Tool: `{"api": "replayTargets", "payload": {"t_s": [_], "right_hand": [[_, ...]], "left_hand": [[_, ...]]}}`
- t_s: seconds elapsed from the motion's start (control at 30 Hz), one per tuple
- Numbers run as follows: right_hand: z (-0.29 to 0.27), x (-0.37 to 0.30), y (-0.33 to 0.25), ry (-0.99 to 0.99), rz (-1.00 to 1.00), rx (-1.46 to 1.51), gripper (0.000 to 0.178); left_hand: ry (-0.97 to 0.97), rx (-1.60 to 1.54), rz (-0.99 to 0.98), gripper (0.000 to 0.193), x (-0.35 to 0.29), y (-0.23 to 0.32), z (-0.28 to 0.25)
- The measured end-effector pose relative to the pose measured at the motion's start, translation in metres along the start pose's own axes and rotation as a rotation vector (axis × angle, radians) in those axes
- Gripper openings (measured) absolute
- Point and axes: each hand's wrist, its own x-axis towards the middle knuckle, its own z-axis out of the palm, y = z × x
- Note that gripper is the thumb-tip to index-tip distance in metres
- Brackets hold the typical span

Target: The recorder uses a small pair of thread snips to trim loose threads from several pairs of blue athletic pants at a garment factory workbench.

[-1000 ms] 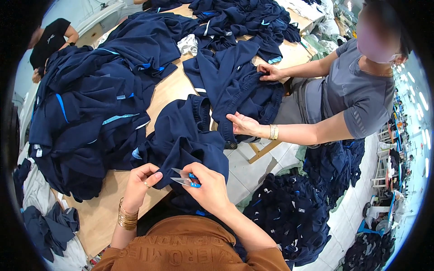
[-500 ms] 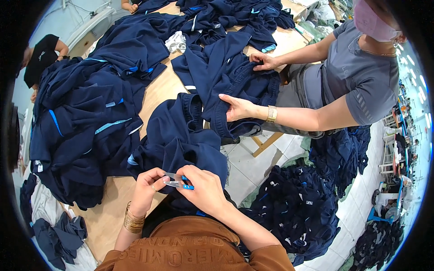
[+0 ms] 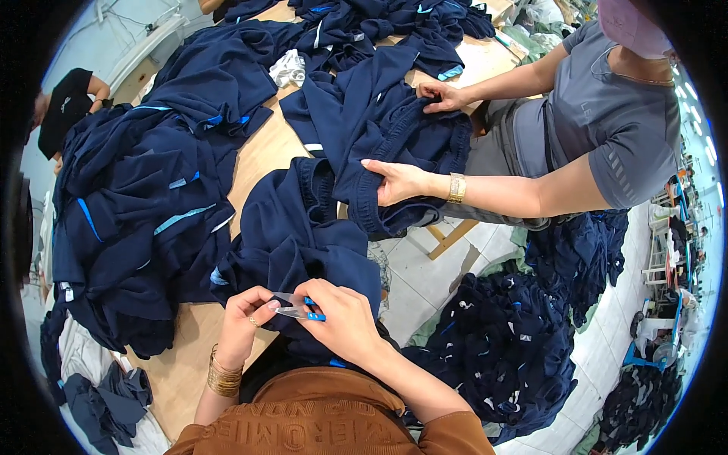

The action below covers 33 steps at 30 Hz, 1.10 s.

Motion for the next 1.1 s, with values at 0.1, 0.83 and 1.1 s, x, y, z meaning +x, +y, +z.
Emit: {"api": "replayTargets", "payload": {"t_s": [0.1, 0.83, 1.1], "right_hand": [[-0.002, -0.001, 0.003, 0.018, -0.013, -0.017, 0.023], [-0.002, -0.002, 0.004, 0.013, -0.059, -0.029, 0.018], [-0.002, -0.002, 0.005, 0.01, -0.056, -0.04, 0.023]], "left_hand": [[0.006, 0.01, -0.008, 0.008, 0.002, 0.003, 0.005], [-0.043, 0.288, 0.139, 0.011, 0.013, -0.036, 0.005], [0.02, 0.287, 0.133, 0.01, 0.009, -0.023, 0.006]]}}
